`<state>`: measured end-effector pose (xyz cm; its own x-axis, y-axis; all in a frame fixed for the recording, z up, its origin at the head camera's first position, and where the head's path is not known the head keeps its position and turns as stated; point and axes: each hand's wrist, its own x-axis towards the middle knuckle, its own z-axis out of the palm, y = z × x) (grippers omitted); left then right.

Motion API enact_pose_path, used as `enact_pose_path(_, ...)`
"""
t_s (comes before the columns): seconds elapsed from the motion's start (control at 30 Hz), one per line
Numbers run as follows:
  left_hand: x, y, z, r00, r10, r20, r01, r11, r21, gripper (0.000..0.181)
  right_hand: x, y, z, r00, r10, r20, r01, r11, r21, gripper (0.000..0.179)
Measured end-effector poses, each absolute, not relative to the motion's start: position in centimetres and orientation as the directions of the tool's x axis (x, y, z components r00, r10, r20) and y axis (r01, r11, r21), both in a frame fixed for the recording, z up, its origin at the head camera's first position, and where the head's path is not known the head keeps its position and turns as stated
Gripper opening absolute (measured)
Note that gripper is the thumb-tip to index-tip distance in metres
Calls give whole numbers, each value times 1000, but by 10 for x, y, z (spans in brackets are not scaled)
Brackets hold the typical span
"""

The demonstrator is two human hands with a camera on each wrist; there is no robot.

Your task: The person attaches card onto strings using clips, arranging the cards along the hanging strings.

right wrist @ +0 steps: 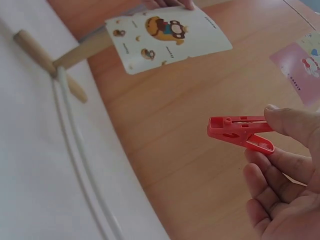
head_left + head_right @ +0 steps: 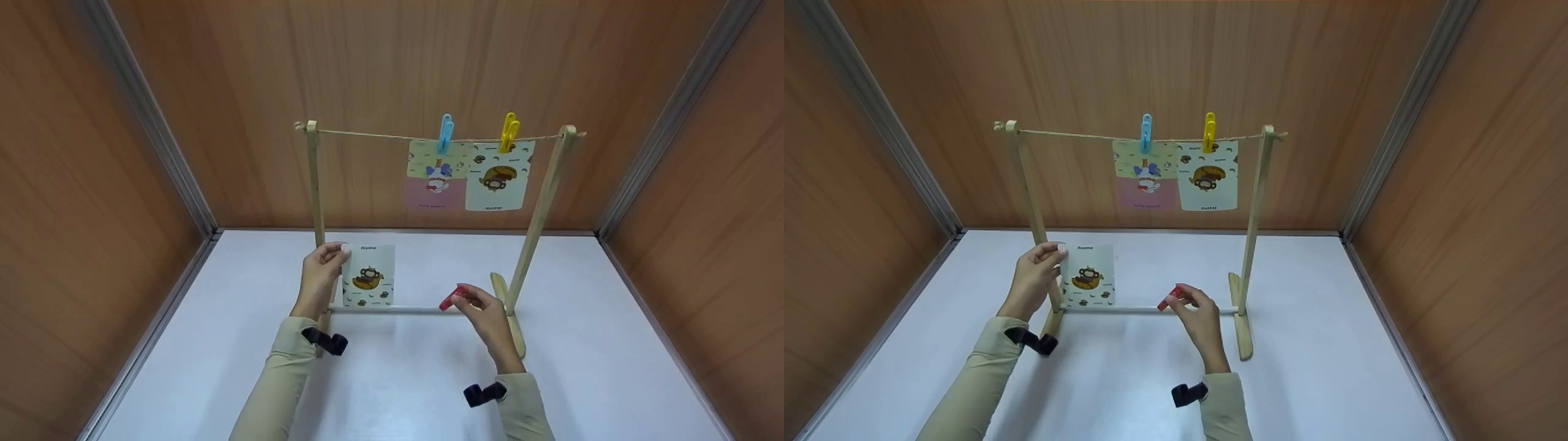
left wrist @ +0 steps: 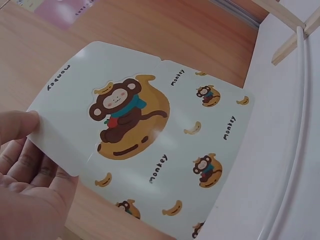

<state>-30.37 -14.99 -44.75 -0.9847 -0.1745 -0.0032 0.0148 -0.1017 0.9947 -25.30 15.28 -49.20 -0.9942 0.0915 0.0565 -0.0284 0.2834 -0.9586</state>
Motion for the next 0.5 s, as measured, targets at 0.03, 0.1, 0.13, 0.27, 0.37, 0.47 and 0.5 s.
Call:
enact_pose_path(0.03, -304, -149, -446, -984, -176, 1, 19, -101, 995, 28, -254, 152, -491, -994, 83, 65, -39, 287, -957, 45)
enact_pose_path(0.1, -304, -148, -443, -983, -181, 7, 25, -100, 995, 27, -254, 151, -487, -994, 69, 83, -58, 298, -953, 44)
enact_pose_path(0.13, -304, -148, -441, -983, -183, 9, 29, -105, 994, 26, -255, 151, -486, -994, 64, 87, -64, 298, -952, 43)
enact_pose_path(0.27, -305, -145, -436, -982, -188, 33, 56, -122, 991, 24, -258, 150, -479, -991, 54, 119, -98, 295, -950, 41)
enact_pose_path(0.37, -306, -143, -433, -979, -195, 54, 83, -144, 986, 22, -260, 150, -474, -990, 46, 130, -111, 291, -950, 40)
enact_pose_path(0.47, -307, -142, -429, -977, -203, 68, 103, -164, 981, 22, -261, 149, -468, -989, 37, 144, -127, 291, -948, 41)
enact_pose_path(0.5, -307, -141, -427, -976, -206, 71, 107, -171, 979, 22, -261, 149, -466, -989, 34, 146, -130, 294, -947, 42)
